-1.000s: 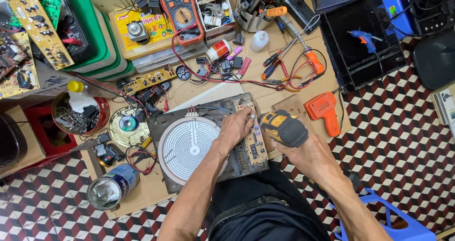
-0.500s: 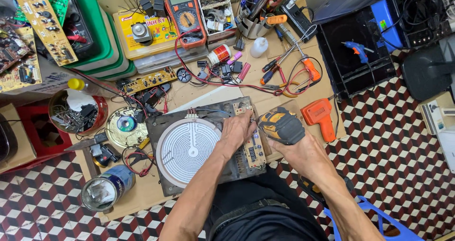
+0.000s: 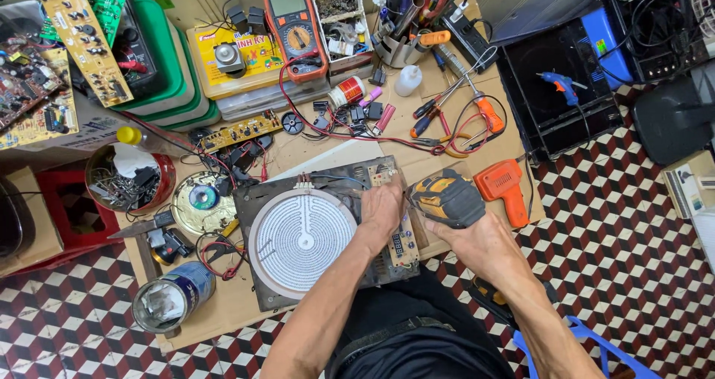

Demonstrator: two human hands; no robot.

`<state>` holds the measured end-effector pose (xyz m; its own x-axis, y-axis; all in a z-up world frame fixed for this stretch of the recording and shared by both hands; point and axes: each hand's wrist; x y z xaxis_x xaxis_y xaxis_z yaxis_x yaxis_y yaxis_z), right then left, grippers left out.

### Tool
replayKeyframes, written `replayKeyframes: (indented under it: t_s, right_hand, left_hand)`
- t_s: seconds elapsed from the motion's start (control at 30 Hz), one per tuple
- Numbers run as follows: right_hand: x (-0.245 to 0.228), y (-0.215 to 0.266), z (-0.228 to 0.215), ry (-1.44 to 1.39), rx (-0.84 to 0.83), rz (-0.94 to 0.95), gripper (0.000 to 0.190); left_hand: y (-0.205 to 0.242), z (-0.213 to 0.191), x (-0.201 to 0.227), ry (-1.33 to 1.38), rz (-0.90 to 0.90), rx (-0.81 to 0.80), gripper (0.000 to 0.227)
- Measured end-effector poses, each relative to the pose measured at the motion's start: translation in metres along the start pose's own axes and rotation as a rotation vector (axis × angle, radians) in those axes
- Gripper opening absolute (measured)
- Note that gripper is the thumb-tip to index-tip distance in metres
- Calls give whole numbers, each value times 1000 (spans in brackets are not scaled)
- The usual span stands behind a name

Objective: Repairing an induction cooktop by disassembling its housing and inspecting internal electronic components.

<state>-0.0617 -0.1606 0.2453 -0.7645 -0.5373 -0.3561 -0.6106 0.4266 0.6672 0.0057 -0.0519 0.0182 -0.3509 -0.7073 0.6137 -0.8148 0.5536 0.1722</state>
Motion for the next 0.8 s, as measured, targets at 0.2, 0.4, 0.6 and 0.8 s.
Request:
replayKeyframes:
  t_s: [0.2,0.4,0.6,0.8]
  right_hand:
    - [9,-5,4,45,36,-39,43]
    - [13,-5,6,-30,62,-75,43]
    - [14,-1,8,-111,79,-146,42]
    - [11,3,6,-134,83,-124,44]
  left_hand:
    - [0,6,-2,-20,5,-1,41]
    - [0,11,-4,-51,23,3,44]
    - [-3,19,-10,-94,69,10,47]
    - [-10,31,-18,-146,88,-15,29]
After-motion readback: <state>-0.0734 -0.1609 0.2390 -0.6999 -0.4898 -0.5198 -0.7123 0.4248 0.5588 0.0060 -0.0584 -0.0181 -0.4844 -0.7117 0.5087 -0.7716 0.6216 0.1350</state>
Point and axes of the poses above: each hand's wrist, its own y-axis away from the middle knuckle, its own z-axis out of the palm, x = y × z, and after that the axes turned 1 degree about y, right-handed
